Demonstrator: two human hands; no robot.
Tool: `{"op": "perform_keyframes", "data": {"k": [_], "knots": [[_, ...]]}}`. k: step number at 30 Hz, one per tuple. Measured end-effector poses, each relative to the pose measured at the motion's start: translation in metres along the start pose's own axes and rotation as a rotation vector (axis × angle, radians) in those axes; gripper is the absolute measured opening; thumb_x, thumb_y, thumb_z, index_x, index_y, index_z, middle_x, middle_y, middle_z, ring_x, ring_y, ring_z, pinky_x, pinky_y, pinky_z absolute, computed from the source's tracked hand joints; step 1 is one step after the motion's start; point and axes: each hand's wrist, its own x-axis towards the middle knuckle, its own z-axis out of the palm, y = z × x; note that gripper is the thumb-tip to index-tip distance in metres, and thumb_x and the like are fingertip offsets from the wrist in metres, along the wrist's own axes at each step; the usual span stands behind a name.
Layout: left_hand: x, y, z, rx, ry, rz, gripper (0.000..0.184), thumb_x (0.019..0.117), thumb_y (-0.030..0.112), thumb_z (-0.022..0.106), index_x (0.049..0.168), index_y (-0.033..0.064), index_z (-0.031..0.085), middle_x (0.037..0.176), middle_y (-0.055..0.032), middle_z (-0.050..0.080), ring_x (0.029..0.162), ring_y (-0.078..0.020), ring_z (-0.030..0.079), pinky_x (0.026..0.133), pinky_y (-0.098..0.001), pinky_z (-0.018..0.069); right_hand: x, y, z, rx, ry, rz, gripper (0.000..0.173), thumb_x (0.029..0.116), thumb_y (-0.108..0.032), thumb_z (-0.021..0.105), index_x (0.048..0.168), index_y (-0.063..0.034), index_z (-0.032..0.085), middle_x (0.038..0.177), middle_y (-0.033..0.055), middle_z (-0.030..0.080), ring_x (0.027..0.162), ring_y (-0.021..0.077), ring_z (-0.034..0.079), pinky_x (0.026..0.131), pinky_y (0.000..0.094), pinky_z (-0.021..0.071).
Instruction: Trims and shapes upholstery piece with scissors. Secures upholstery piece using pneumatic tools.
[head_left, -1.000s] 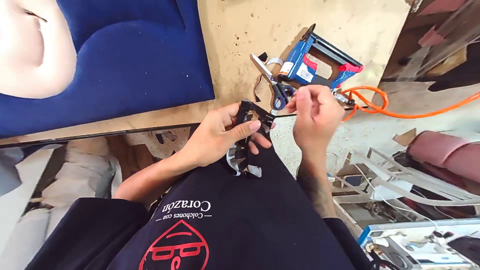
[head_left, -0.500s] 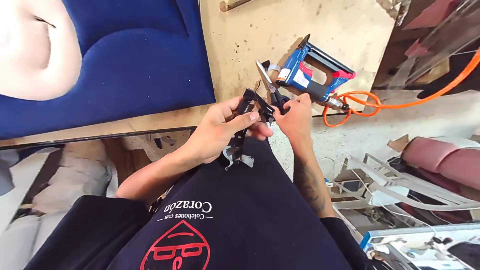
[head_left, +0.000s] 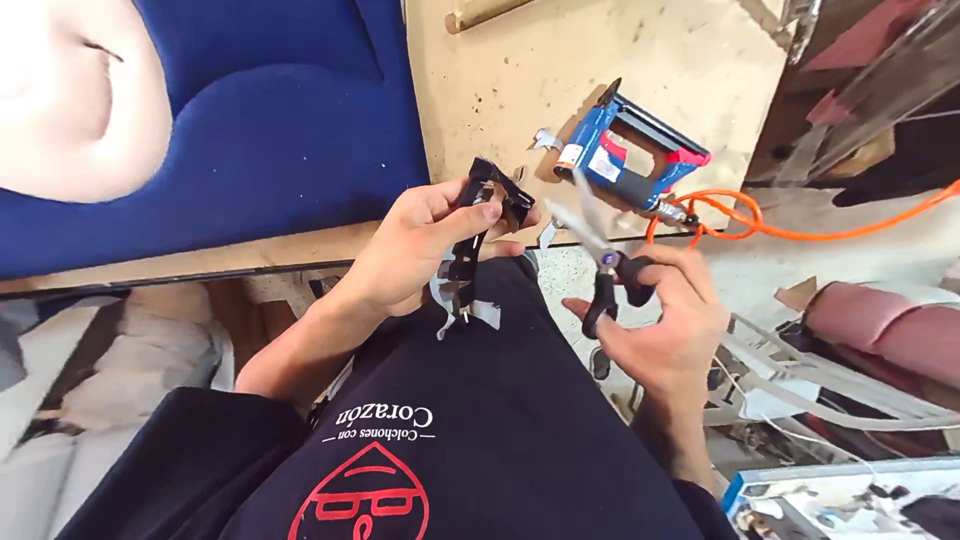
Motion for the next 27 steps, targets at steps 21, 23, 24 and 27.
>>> {"op": "perform_keyframes", "data": {"k": [21, 23, 24, 27], "knots": [[-0.009, 0.016, 0.014, 0.09, -0.16, 0.12, 0.051, 0.0982, -0.011, 0.041, 0.149, -0.0078, 0.037, 0.146, -0.0249, 0.053, 0.125, -0.035, 0.063, 0.103, -0.0478, 0.0575, 0.006, -0.022, -0.002, -0.169, 0.045, -0.198, 0.043, 0.0873, -0.028, 0.08, 0.101, 0.0052, 0.058, 0.117, 0.028, 0.062, 0.112, 0.0368, 0.063, 0.091, 0.0438, 0.0535], [-0.008, 0.02, 0.013, 0.105, -0.16, 0.149, 0.051, 0.0977, -0.012, 0.041, 0.148, -0.0087, 0.038, 0.145, -0.025, 0.054, 0.124, -0.0347, 0.064, 0.102, -0.0468, 0.0581, 0.006, -0.017, -0.005, -0.147, 0.029, -0.208, 0.038, 0.0891, -0.023, 0.08, 0.098, 0.0059, 0.058, 0.112, 0.0273, 0.062, 0.104, 0.0339, 0.064, 0.085, 0.0403, 0.0547], [-0.008, 0.021, 0.012, 0.107, -0.163, 0.159, 0.05, 0.0975, -0.013, 0.041, 0.147, -0.0089, 0.039, 0.144, -0.0251, 0.055, 0.124, -0.0347, 0.064, 0.102, -0.0464, 0.0584, 0.005, -0.015, -0.006, -0.141, 0.023, -0.21, 0.036, 0.0899, -0.022, 0.079, 0.097, 0.006, 0.058, 0.11, 0.0271, 0.062, 0.102, 0.0332, 0.065, 0.083, 0.0393, 0.0546], [-0.009, 0.024, 0.012, 0.132, -0.17, 0.143, 0.048, 0.0975, -0.013, 0.043, 0.146, -0.0089, 0.041, 0.143, -0.0246, 0.056, 0.122, -0.0338, 0.065, 0.1, -0.0449, 0.0597, 0.005, -0.013, -0.009, -0.132, -0.003, -0.208, 0.037, 0.0899, -0.025, 0.078, 0.096, 0.0059, 0.058, 0.112, 0.0277, 0.063, 0.103, 0.0343, 0.065, 0.082, 0.0402, 0.0545]]}}
